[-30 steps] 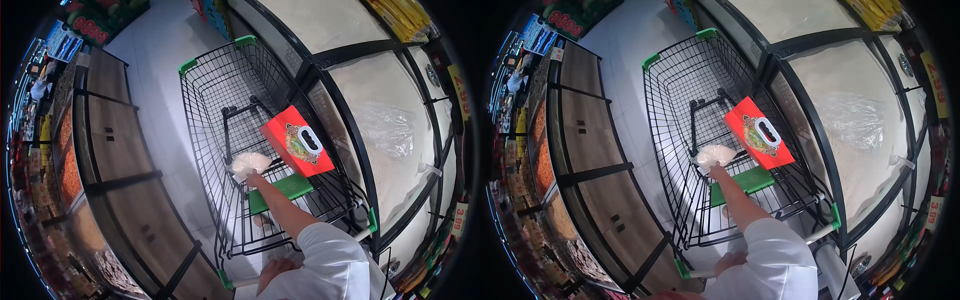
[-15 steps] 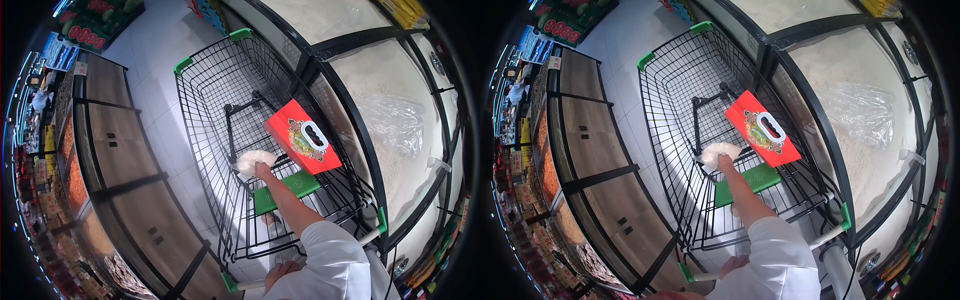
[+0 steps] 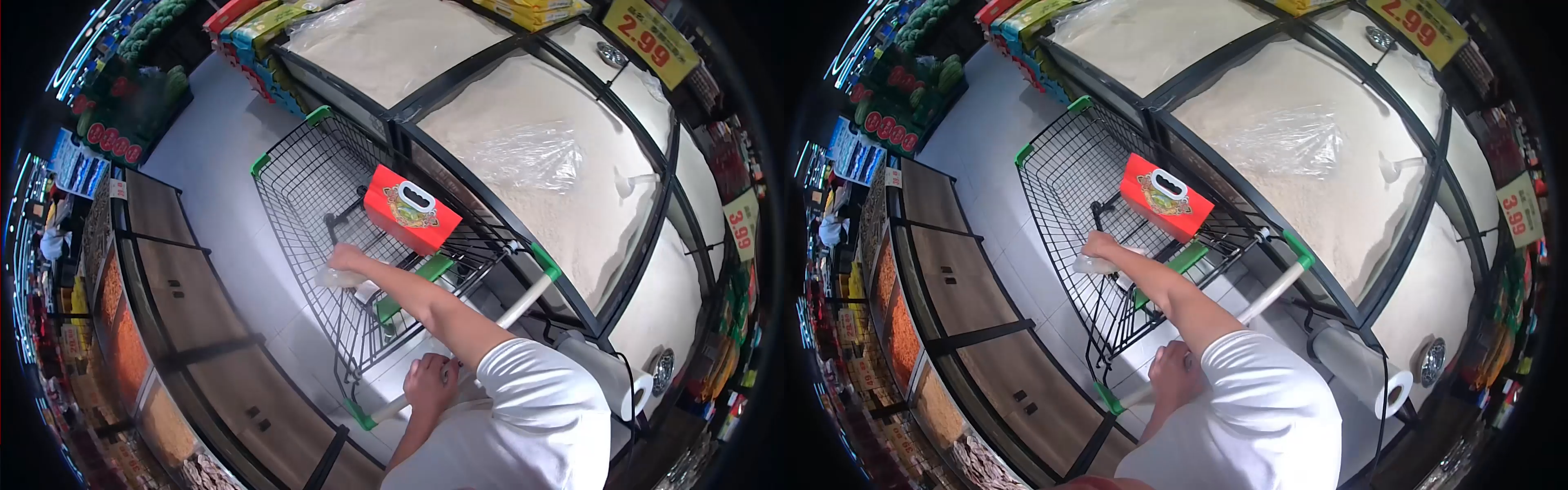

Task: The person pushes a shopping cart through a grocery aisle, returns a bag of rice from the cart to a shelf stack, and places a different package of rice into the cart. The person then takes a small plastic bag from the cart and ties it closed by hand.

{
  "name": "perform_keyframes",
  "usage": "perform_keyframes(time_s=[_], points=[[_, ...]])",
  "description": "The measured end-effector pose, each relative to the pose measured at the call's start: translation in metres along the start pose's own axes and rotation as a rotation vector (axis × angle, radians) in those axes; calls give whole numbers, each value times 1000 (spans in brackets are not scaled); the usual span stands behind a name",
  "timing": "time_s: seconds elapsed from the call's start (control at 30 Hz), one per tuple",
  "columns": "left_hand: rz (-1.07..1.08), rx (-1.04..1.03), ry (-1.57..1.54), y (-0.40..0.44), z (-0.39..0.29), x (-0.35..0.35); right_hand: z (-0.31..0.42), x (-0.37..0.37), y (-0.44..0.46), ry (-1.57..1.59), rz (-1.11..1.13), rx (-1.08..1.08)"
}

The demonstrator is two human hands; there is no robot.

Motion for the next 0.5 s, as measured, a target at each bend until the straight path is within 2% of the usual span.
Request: perform_keyframes(time_s=[0.07,0.13,0.2,0.27,0.33,0.4,0.47,0.5], points=[[-56,-33,1,-1,2,2,73,33,-60,-143,70,156],[-80,-60,9,-2,-1,8,113,45,-86,-283,58,318],[-179,-127,22,-5,1,6,151,74,-129,-149,-37,356],[-168,-135,97,-7,-2,8,192,118,-242,80,-145,622],[-166,-144,-109,-12,3,7,203,139,-359,243,-198,884],[-42,150,-632,-2,57,-29,190,142,-470,293,-152,981],[-119,169,-1165,-30,39,-6,157,132,-539,317,-193,1037],[-56,-36,-1124,-56,-15,37,136,124,-570,325,-172,1019]])
Point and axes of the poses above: each hand's wrist, its own y-axis towards the middle knuckle, its own x-axis out of the back of the hand, z = x × y, the point moved 8 cm from there along y, towards the middle knuckle, and after that the axes turned 9 degrees about y, right-handed, at the moved point
